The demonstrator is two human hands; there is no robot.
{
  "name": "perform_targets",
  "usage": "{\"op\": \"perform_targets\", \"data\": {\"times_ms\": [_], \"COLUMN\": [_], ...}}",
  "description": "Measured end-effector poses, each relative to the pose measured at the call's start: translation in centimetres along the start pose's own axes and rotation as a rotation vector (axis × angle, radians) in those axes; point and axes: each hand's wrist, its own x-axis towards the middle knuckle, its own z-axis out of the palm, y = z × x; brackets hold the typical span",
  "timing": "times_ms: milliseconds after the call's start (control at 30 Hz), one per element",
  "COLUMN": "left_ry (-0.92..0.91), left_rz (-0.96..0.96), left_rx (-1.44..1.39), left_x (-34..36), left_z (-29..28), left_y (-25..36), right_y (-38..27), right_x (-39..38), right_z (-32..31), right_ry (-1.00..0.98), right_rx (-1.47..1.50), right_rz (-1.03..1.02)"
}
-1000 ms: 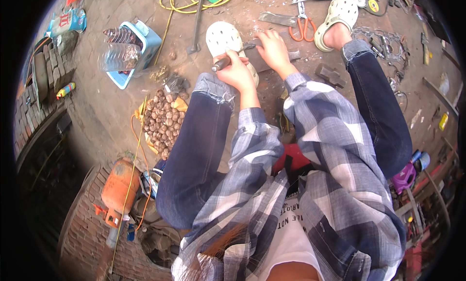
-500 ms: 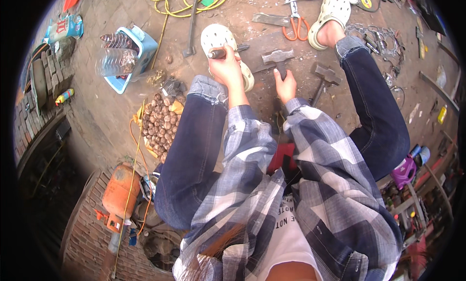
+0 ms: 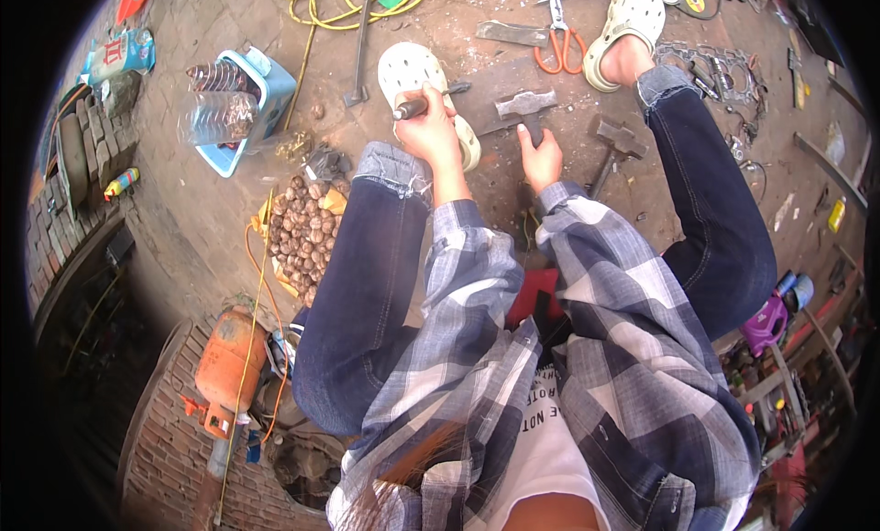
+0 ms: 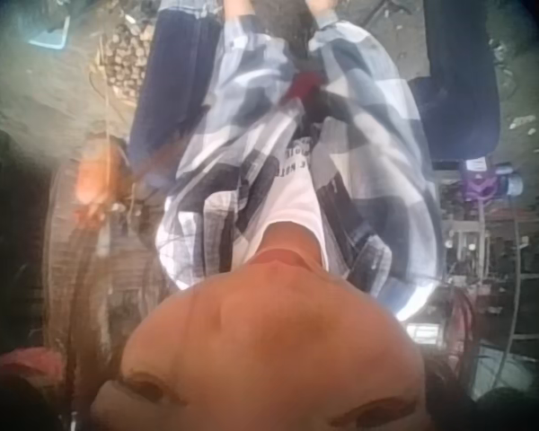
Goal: The person sits on the ground in a cluttered outdoor workshop and uses a hammer and chisel to shape a small metal piece. They repeatedly reposition the metal and strike it with the hammer, occasionally inspecting the work.
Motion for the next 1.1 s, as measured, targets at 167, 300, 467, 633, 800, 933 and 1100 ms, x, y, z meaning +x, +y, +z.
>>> {"op": "perform_targets", "data": {"times_ms": [167,300,467,633,800,933,1100], "left_ry": [-0.012,-0.022,-0.04,-0.044,-0.05,-0.068,-0.129], "left_rz": [0.005,-0.01,0.005,0.017,-0.005,0.021,0.031], "left_rx": [0.008,-0.022,-0.008,0.003,0.004,-0.016,-0.092], "left_x": [0.0,0.0,0.1,0.0,0.0,0.0,0.2], "left_z": [0.0,0.0,-0.2,-0.3,-0.2,-0.4,-0.2], "left_y": [-0.2,0.0,0.0,0.0,0.2,-0.2,-1.1], "right_y": [-0.4,-0.5,-1.3,-1.4,-1.4,-1.1,-2.2], "right_x": [-0.2,-0.3,-0.7,-0.6,-0.6,-0.4,-1.0], "right_z": [-0.1,-0.1,-0.3,-0.5,-0.5,-0.4,-0.7], "right_ry": [0.024,0.026,0.043,0.047,0.04,0.036,0.1], "right_rx": [-0.029,-0.024,-0.024,-0.068,-0.079,-0.071,-0.127], "right_rz": [0.002,0.01,0.044,0.052,0.054,0.036,0.042]}}
